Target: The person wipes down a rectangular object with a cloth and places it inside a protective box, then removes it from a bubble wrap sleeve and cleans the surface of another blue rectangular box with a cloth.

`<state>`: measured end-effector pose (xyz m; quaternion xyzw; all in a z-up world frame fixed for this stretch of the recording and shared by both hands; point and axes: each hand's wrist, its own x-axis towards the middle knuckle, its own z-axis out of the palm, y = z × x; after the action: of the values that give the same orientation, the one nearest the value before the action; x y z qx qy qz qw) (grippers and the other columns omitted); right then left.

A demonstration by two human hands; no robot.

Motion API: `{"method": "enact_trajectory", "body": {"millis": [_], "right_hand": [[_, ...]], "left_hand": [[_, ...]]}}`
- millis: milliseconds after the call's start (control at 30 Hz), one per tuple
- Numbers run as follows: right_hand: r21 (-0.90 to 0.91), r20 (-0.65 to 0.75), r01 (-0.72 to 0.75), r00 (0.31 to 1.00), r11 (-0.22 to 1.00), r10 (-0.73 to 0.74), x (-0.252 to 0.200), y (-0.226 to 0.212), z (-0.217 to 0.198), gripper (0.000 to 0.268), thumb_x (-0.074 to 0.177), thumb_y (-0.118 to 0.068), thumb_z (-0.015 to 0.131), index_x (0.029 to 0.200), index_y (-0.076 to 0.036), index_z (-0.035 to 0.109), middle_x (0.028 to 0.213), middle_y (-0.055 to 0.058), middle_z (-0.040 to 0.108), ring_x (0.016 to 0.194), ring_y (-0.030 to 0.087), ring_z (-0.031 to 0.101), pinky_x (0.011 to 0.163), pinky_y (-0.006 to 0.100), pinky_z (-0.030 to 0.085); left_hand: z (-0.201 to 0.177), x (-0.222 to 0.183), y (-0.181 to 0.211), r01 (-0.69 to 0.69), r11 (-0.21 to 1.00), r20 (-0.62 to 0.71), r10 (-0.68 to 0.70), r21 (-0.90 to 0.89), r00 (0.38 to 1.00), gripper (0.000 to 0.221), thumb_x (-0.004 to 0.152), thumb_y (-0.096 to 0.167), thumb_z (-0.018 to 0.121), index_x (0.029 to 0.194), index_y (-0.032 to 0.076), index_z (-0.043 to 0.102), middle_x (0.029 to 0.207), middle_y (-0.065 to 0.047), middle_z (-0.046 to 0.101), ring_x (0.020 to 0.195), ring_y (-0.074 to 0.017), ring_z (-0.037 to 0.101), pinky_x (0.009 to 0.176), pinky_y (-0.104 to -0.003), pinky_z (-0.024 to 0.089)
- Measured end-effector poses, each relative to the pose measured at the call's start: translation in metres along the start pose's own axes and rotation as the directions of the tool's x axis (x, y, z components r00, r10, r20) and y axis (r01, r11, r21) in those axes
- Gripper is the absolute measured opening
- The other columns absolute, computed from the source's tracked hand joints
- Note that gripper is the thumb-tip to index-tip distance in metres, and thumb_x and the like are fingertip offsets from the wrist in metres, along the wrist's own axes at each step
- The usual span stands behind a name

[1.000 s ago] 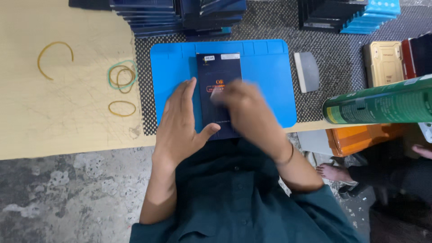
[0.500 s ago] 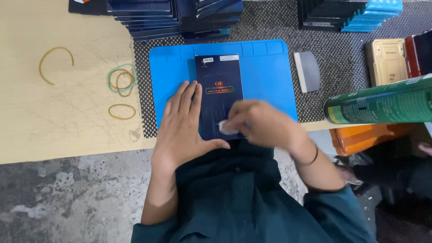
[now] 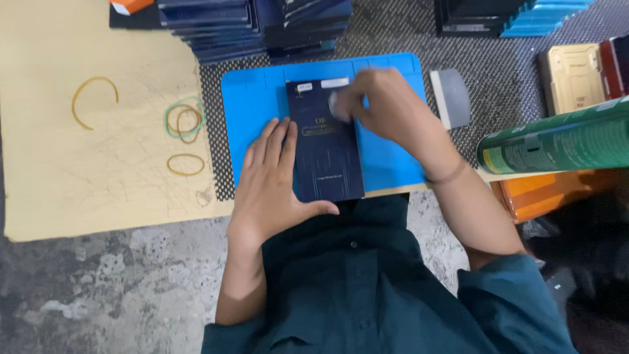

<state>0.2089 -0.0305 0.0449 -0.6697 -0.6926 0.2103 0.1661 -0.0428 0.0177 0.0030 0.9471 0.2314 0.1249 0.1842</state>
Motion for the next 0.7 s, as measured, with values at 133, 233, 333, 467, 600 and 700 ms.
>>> {"method": "enact_trajectory", "body": {"millis": [133,233,333,467,600,700], "right_hand": [[-0.087,-0.197,0.201,0.956,0.976,-0.215,0.011,-0.005,0.002,0.029,0.106,0.001,0.055,0.078,-0.004,0.054,0.078,0.011,0.048,0.074,0.026,0.048,0.064,0.041,0.044],[-0.049,0.031,0.216,0.976,0.975,-0.215,0.004,-0.014,-0.001,0.021,0.101,-0.002,0.061,0.081,-0.008,0.056,0.081,0.007,0.051,0.075,0.023,0.053,0.068,0.038,0.045],[0.060,0.024,0.158,0.987,0.986,-0.159,0.016,-0.012,-0.012,0.022,0.099,-0.003,0.061,0.078,-0.010,0.060,0.078,0.006,0.055,0.067,0.019,0.048,0.065,0.036,0.042],[-0.100,-0.244,0.269,0.927,0.958,-0.285,0.048,0.021,0.017,0.042,0.100,0.015,0.052,0.064,-0.007,0.046,0.071,0.015,0.050,0.072,0.028,0.050,0.059,0.038,0.039],[-0.339,-0.074,0.401,0.890,0.851,-0.449,0.020,0.007,0.013,0.020,0.104,0.005,0.052,0.089,-0.003,0.063,0.067,0.013,0.056,0.077,0.030,0.057,0.057,0.039,0.048],[0.163,0.082,0.234,0.965,0.958,-0.250,0.016,0.006,0.000,0.011,0.090,-0.010,0.076,0.098,-0.008,0.083,0.094,0.007,0.074,0.084,0.024,0.071,0.077,0.036,0.061]], "left_hand": [[-0.005,0.004,0.002,0.006,1.000,-0.017,-0.006,0.011,1.000,0.138,0.067,0.094,0.061,0.158,-0.005,0.029,0.164,-0.023,0.034,0.155,-0.0388,0.025,0.123,-0.053,0.025],[-0.005,0.002,0.003,0.022,1.000,0.013,-0.022,-0.011,1.000,0.138,0.068,0.093,0.060,0.159,-0.005,0.027,0.165,-0.023,0.031,0.156,-0.0391,0.022,0.124,-0.054,0.023],[-0.007,0.001,0.006,0.029,0.999,0.025,-0.029,-0.013,0.999,0.137,0.068,0.093,0.060,0.159,-0.004,0.027,0.166,-0.022,0.029,0.156,-0.0387,0.021,0.124,-0.055,0.023],[-0.008,0.003,0.008,0.031,0.999,0.007,-0.031,0.024,0.999,0.136,0.069,0.093,0.058,0.159,-0.004,0.028,0.166,-0.022,0.031,0.156,-0.0376,0.023,0.124,-0.055,0.023],[-0.007,0.003,0.006,0.035,0.999,0.013,-0.035,-0.006,0.999,0.136,0.069,0.092,0.060,0.159,-0.004,0.027,0.165,-0.023,0.031,0.156,-0.0376,0.023,0.123,-0.055,0.024],[-0.007,0.004,0.006,0.048,0.999,0.039,-0.048,-0.004,0.998,0.137,0.068,0.093,0.061,0.160,-0.002,0.026,0.167,-0.022,0.027,0.157,-0.0376,0.019,0.123,-0.056,0.022]]}}
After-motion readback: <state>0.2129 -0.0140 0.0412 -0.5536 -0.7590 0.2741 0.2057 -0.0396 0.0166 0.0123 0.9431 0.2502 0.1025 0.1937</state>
